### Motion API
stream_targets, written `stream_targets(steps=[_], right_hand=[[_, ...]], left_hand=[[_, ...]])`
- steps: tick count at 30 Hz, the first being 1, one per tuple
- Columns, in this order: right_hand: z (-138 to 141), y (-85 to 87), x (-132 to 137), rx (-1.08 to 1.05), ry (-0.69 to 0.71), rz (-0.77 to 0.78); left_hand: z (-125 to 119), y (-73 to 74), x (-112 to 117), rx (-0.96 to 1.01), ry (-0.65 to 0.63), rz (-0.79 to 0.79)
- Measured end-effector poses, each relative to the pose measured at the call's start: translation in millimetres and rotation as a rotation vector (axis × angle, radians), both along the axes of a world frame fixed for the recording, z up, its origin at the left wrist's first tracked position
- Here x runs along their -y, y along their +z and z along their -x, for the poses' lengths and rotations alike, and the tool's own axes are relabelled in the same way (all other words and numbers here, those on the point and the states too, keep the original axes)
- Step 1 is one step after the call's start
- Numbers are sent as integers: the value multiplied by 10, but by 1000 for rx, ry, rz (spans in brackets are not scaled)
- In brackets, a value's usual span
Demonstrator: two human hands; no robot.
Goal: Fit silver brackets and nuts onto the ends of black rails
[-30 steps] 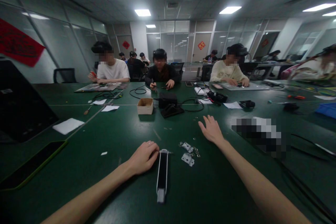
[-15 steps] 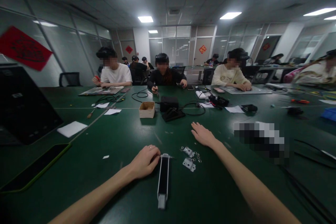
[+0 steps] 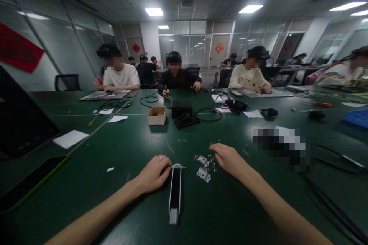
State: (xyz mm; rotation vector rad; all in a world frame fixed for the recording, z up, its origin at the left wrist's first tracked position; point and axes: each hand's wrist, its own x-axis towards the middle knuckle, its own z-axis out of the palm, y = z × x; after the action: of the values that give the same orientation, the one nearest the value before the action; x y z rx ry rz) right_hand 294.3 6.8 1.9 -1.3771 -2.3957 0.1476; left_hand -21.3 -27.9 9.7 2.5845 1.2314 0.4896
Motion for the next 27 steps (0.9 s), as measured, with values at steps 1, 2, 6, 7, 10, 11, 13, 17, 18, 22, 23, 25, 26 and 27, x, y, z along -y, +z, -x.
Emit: stream_targets(steps=[1,2,6,7,10,11,13,17,18,22,23,25,26,27], right_hand=[[-14,-2,-17,-5,-20,-28],[-30,-18,-39,0,-47,-51],[-82,-137,-147,66,-158,-50],[-87,-156,-169,84,-168,-33],[-76,-149,-195,108,-158,-3],[-69,-126,-187,110,-148,-1],[-64,-67,-156,117,-131,14],[-132,23,-97,112,-121,78],[-163,31,-94,105,-120,93],[-261,37,-113,94,-97,152],[-268,40,-118,105,-99,165],[-257,49,-121,138,-127,185],[-243,55,-120,153,-150,194],[-226,62,-116,163,-169,203]], left_hand=[[-4,5,2,-6,2,-2],[-7,9,3,-11,1,-6],[-12,3,5,-11,-1,-19],[-12,0,5,-7,1,-20],[-13,-6,7,8,1,-25],[-14,-5,8,9,0,-27],[-15,2,13,4,1,-25],[-12,8,17,3,2,-24],[-9,4,15,6,-1,-25],[1,-21,3,10,-8,-31],[2,-27,0,8,-8,-32],[2,-34,-3,0,-8,-33],[1,-37,-5,-3,-10,-34],[0,-38,-7,-5,-11,-38]])
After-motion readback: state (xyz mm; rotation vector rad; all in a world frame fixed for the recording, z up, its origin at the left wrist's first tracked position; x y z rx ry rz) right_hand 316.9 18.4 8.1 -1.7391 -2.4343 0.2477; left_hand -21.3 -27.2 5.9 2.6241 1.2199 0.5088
